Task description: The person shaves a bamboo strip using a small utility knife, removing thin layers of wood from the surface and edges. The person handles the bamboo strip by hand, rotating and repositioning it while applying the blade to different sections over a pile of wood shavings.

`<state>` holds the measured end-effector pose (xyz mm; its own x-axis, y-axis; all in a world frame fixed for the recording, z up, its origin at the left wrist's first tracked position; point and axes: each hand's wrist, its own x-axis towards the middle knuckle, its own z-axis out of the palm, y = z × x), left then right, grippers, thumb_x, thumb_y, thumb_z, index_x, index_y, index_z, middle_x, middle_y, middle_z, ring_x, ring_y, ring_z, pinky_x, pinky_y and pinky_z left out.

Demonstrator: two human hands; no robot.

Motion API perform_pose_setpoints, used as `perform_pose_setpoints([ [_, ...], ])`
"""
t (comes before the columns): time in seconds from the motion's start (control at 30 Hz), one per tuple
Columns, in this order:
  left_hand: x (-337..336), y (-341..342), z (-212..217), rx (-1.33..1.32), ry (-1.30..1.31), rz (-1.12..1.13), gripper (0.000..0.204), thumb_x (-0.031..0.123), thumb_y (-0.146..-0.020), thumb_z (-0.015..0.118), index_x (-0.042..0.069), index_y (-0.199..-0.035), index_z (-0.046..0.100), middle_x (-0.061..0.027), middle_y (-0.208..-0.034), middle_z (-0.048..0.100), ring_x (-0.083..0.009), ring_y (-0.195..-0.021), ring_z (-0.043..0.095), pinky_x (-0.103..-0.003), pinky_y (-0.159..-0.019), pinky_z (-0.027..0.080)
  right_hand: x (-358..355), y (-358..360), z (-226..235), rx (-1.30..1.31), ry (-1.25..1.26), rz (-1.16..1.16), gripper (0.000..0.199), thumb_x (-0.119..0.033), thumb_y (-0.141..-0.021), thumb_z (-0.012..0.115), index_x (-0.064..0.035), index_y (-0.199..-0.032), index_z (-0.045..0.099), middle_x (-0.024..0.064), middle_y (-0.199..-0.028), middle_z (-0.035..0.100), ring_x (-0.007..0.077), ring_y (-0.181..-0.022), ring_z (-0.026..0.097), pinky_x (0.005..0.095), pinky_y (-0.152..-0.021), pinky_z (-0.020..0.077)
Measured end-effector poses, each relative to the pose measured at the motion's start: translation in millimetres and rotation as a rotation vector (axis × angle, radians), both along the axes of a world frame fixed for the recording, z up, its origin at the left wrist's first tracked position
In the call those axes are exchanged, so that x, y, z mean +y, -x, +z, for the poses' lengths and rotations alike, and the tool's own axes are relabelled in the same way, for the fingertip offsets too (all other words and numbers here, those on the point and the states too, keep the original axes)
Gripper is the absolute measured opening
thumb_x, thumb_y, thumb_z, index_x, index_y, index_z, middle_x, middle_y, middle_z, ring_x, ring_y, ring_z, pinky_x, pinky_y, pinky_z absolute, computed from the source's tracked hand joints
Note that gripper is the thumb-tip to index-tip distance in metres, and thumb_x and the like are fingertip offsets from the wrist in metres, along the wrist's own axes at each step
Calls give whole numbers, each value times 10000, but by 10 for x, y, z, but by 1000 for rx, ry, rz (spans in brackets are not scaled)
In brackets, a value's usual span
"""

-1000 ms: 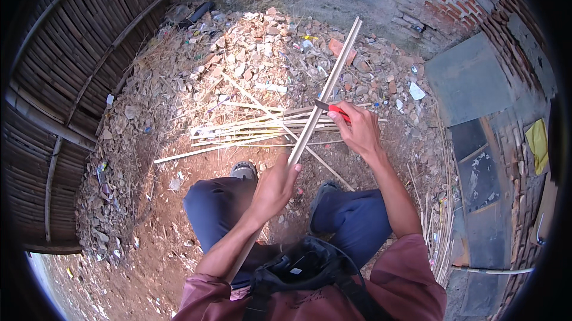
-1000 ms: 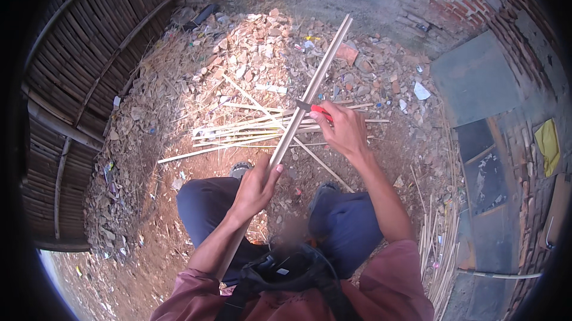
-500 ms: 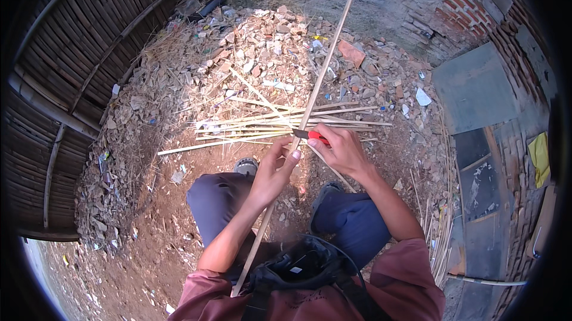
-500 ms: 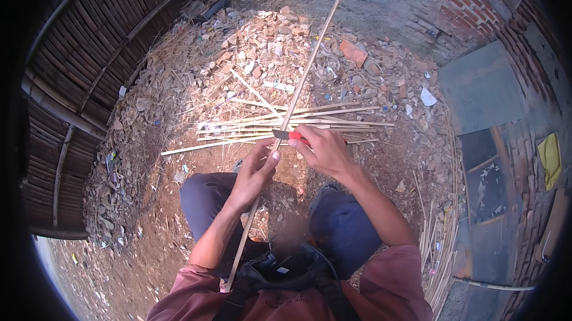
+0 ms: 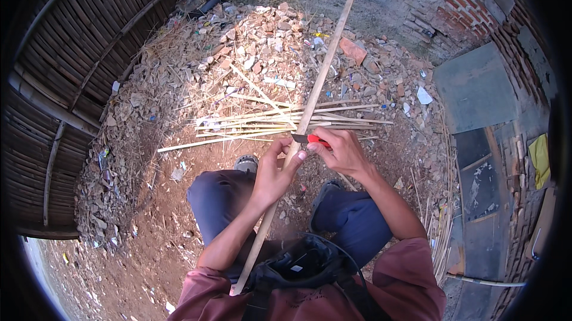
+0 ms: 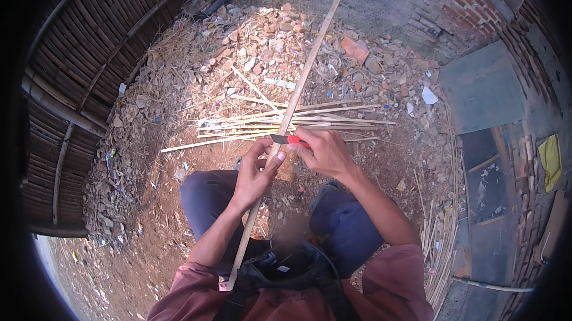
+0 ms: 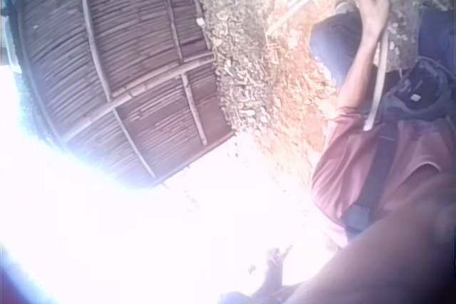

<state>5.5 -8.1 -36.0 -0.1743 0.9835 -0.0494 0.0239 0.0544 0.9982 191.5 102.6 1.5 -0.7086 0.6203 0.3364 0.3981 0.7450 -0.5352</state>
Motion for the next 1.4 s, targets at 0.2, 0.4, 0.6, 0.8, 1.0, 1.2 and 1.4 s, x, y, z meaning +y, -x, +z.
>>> perform_pose_setpoints([
  [0.2, -43, -26, 175, -64, 19, 11, 359, 208, -1032, 725, 24, -1306, 586, 3, -978, 567, -56, -707, 593, -241, -557, 424, -32, 23, 1, 14, -20, -20, 279, -328, -974, 714, -51, -985, 688, 178, -842, 739, 406, -739, 722, 487, -641, 534],
  [0.4, -33, -10, 178, -51, 10, 15, 365, 207, -1024, 731, 27, -1304, 580, -8, -987, 590, -79, -741, 619, -250, -584, 444, -14, 21, -24, 19, -56, -34, 278, -336, -966, 725, -61, -968, 690, 165, -826, 735, 396, -732, 724, 487, -625, 531],
  [0.6, -14, 0, 173, -34, 7, 8, 350, 207, -1022, 735, 33, -1282, 579, -36, -1049, 648, -118, -866, 651, -287, -709, 515, -31, 33, -28, 61, -101, -59, 280, -359, -964, 732, -81, -976, 701, 146, -831, 738, 383, -731, 726, 476, -631, 546],
  [0.8, -8, 39, 162, 19, -41, 23, 321, 214, -1025, 731, 42, -1250, 579, -48, -1053, 669, -127, -900, 650, -304, -770, 536, -31, 75, -14, 46, -97, -79, 258, -348, -965, 734, -92, -997, 724, 128, -842, 749, 367, -734, 732, 460, -626, 555],
  [1.0, 0, 56, 207, 18, -54, 19, 306, 205, -1029, 723, 56, -1252, 577, -43, -1057, 654, -118, -874, 638, -299, -732, 522, -6, 112, -21, 97, -175, -86, 259, -358, -968, 734, -102, -1008, 739, 104, -855, 760, 343, -714, 730, 437, -615, 556],
  [1.2, -3, 93, 215, -3, -56, 11, 297, 199, -1029, 720, 60, -1248, 574, -41, -1048, 638, -103, -845, 625, -280, -684, 505, 8, 140, 13, 71, -213, -86, 255, -367, -968, 736, -113, -985, 723, 98, -825, 751, 328, -693, 730, 431, -604, 549],
  [1.4, -127, 59, 128, 32, -19, -76, 329, 205, -1024, 732, 52, -1267, 572, -43, -1050, 635, -107, -838, 646, -278, -680, 509, 527, -140, 136, 157, -124, -436, 349, -387, -1053, 642, -44, -1018, 693, 142, -776, 712, 325, -640, 691, 426, -591, 502],
])
